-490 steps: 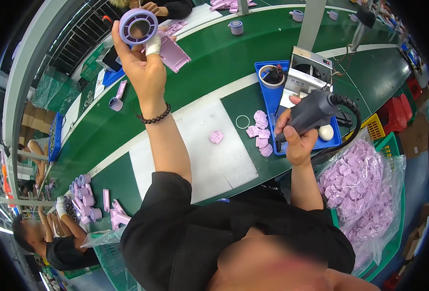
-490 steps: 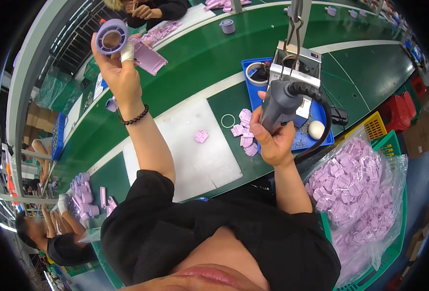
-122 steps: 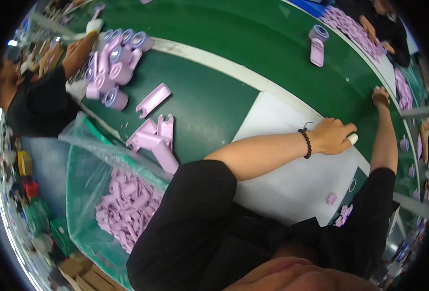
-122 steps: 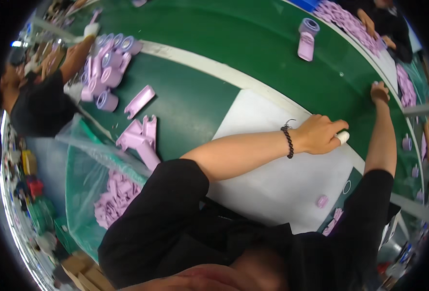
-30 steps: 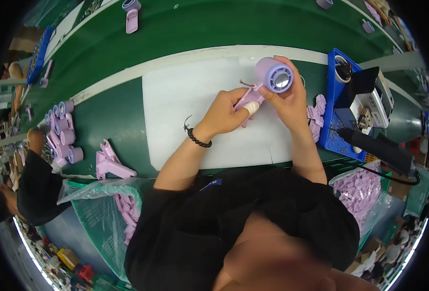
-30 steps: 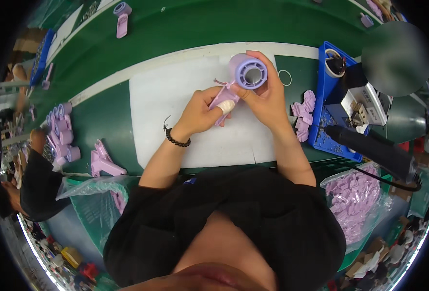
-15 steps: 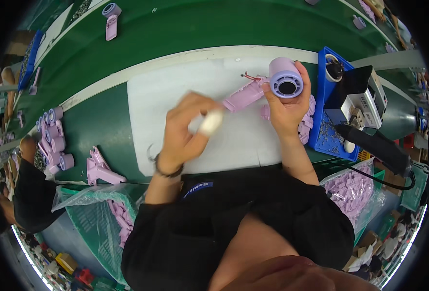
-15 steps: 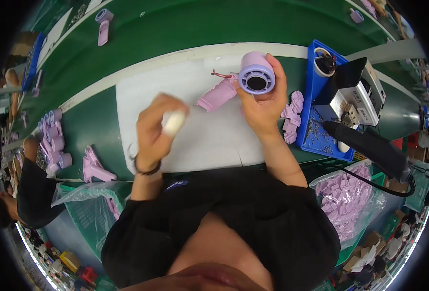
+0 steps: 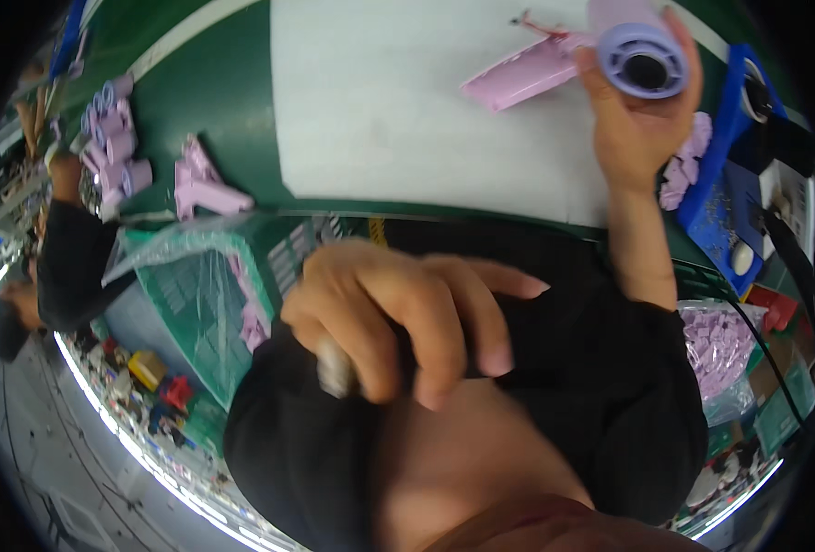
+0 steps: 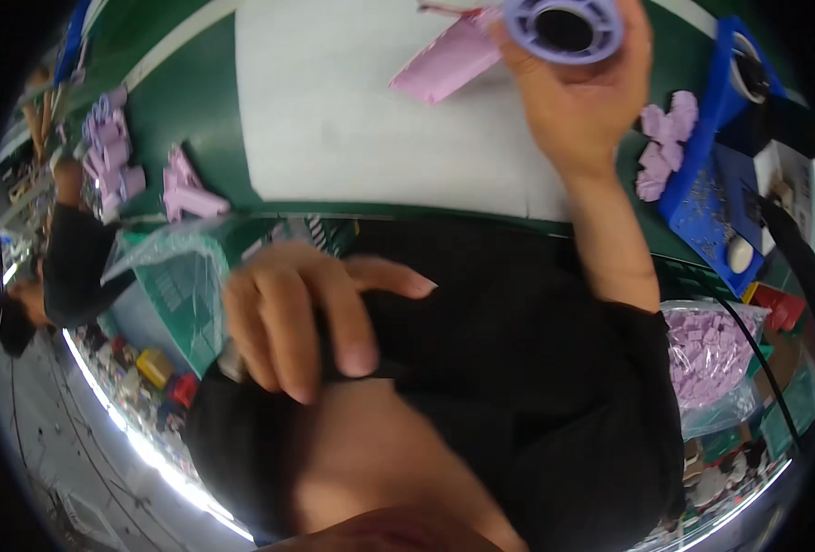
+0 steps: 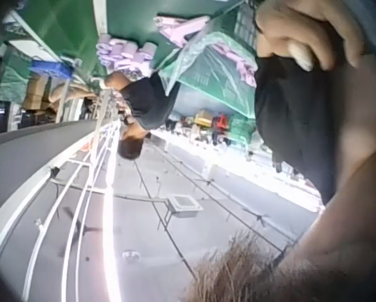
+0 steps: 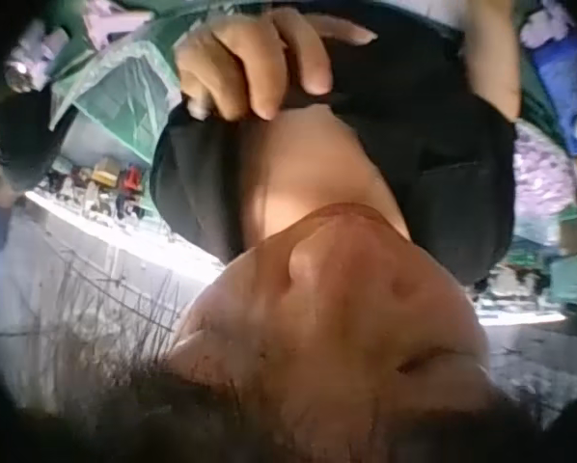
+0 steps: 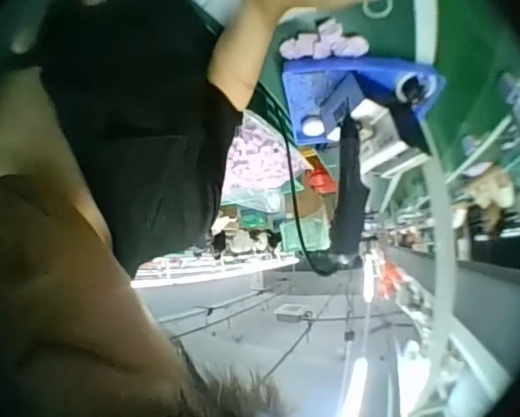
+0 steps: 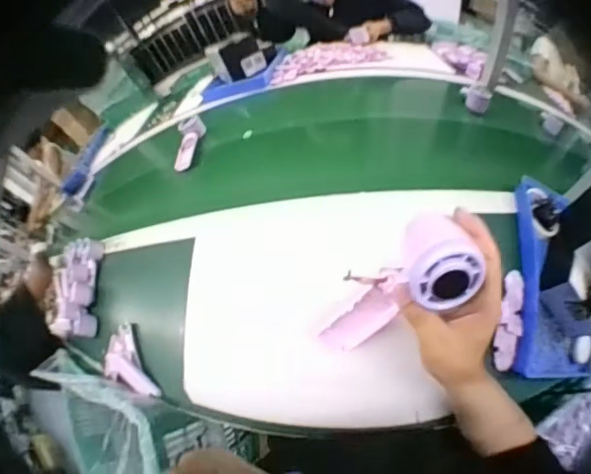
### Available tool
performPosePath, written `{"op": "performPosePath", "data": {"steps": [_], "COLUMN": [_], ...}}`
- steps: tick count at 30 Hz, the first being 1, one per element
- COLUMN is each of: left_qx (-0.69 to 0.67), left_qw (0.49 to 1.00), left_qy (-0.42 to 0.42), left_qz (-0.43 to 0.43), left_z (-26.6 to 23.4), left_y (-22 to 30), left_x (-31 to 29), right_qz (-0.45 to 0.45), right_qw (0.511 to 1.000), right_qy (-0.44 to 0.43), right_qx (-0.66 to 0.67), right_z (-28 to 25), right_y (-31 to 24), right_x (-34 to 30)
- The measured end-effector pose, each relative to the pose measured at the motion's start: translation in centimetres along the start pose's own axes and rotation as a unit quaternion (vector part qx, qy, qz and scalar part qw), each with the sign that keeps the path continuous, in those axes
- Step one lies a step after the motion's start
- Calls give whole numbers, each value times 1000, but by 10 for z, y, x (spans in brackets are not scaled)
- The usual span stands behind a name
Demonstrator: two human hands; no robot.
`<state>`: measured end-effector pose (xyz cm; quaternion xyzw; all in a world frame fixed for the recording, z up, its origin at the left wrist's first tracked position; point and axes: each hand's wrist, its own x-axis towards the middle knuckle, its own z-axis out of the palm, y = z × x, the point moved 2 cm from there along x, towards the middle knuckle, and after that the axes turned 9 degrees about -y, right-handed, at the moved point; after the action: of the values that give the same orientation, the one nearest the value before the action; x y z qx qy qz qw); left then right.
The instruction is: The person assembles portable fans by attaching straps to casing pieces, fitting fan motor units into the plastic housings by hand, and placing the assembled fans onto the conveyor belt.
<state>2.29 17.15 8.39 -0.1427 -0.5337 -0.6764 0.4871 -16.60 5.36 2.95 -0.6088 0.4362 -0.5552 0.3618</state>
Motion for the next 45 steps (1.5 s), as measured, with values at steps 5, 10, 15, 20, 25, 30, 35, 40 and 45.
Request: {"op": "performPosePath", "data": {"steps": [5,10,15,20,25,30,35,40,45], "left_qx": [47,220,311,373,403,372,225,78,128], "left_qw": [988,949,915,897,894,926,974,953,931], "left_qy": [-121,-224,-255,-234,-190,-58,2,-61,-95], "left_qz": [82,33,23,36,39,38,4,-288,-327], "left_z": [-26,-36,-36,-37,-27,-8,4,24,51], "left_y": [22,55,67,72,85,83,68,42,58], "left_x": [9,37,39,30,4,2,-24,-63,-63], "right_qz": [2,-33,-35,-26,-43,-50,-107,-50,24], "right_qw": [1000,998,997,999,997,996,991,995,988], "right_qy": [-30,-46,-54,-39,-46,-56,-75,-84,-71], "right_qx": [-2,39,48,0,-35,-44,-32,-6,136], "right_z": [5,-1,4,6,8,9,-2,1,-7], "right_y": [4,5,3,2,0,-6,-16,-14,-11], "right_x": [-7,-8,-10,-10,-8,-9,-10,-19,-25]}}
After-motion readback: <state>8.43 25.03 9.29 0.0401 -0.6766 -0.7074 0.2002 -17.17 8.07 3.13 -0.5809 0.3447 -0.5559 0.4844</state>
